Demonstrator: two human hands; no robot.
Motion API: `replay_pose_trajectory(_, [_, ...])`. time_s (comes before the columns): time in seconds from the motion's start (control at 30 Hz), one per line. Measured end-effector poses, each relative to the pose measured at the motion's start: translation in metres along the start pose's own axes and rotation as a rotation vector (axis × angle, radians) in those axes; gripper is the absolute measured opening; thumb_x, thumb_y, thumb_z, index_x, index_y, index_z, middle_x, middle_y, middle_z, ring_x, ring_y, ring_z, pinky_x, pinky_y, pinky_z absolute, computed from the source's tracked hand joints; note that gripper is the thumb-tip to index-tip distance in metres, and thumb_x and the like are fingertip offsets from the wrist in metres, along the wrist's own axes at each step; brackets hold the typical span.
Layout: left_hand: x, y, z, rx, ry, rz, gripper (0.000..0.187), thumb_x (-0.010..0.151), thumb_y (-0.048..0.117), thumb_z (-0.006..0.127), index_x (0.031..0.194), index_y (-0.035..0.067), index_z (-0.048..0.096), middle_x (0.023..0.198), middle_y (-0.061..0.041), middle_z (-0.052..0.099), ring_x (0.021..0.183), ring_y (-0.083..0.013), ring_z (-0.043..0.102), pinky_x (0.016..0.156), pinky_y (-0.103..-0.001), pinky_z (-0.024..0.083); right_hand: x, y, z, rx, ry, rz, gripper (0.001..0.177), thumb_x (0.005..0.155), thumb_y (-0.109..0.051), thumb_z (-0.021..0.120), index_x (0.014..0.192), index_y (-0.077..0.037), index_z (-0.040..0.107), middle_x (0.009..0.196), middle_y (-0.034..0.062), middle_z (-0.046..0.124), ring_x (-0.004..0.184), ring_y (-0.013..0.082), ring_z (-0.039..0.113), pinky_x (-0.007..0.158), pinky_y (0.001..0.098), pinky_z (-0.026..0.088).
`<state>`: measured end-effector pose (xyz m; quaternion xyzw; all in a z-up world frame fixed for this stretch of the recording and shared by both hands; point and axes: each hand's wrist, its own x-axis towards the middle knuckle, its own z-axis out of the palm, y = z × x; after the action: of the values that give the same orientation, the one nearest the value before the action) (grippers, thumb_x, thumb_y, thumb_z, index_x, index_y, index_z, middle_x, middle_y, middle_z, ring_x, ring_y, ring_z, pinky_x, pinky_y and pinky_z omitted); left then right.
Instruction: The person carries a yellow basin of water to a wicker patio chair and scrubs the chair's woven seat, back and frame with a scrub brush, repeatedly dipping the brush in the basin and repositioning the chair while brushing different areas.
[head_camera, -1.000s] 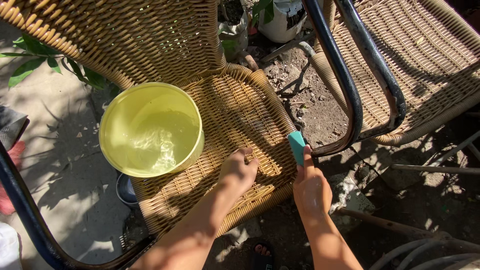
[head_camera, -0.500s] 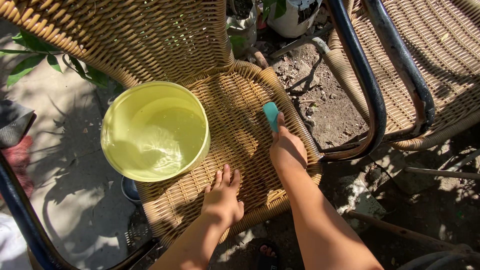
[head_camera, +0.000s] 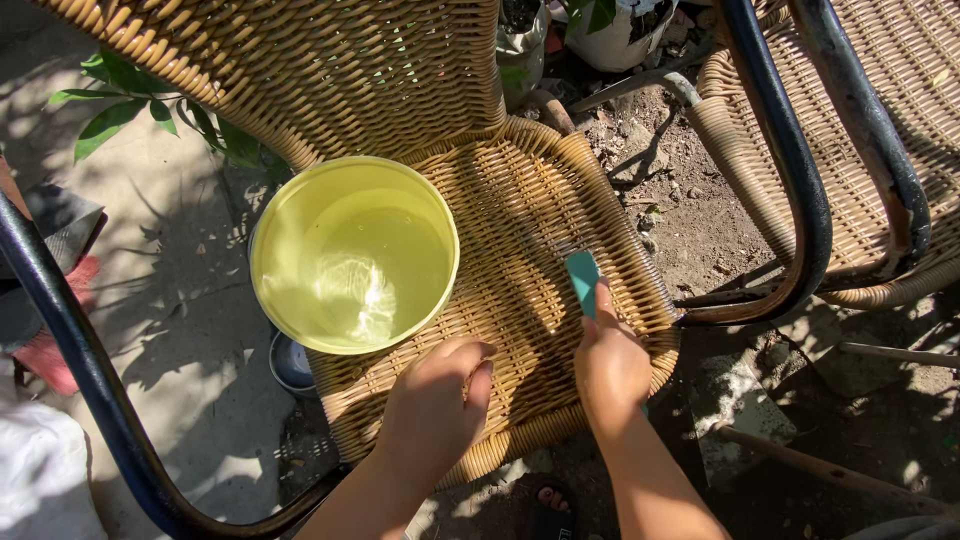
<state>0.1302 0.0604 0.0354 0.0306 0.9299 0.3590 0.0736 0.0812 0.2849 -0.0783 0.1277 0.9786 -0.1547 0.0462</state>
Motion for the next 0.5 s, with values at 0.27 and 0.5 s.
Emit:
replay_pose_trajectory(0.27, [0.031,-0.021,-0.066,0.356,0.344,0.146,0.046,0.073,0.026,0.073,0.111,0.000,0.071,0.105,-0.020,0.072,0.099,-0.0416,0.067,0.092,-0.058,0.047,-0.141,-0.104,0.093,0.152,-0.205,-0.424,0.039,0.096,-0.036,0.061,0.133,-0.047,0.053,0.098,0.0075,0.073,0.086,0.0275,0.076,0.077,0.0449,0.060])
replay_pose_trajectory(0.5, [0.030,-0.049,-0.065,0.479,-0.141,-0.087,0.014,0.087,0.027,0.064,0.087,0.015,0.071,0.079,-0.012,0.072,0.083,-0.0339,0.070,0.080,-0.049,0.053,-0.019,0.017,-0.028,-0.025,-0.112,-0.090,0.058,0.101,-0.030,0.056,0.157,-0.040,0.041,0.088,0.0150,0.075,0.072,0.0355,0.072,0.061,0.0489,0.057])
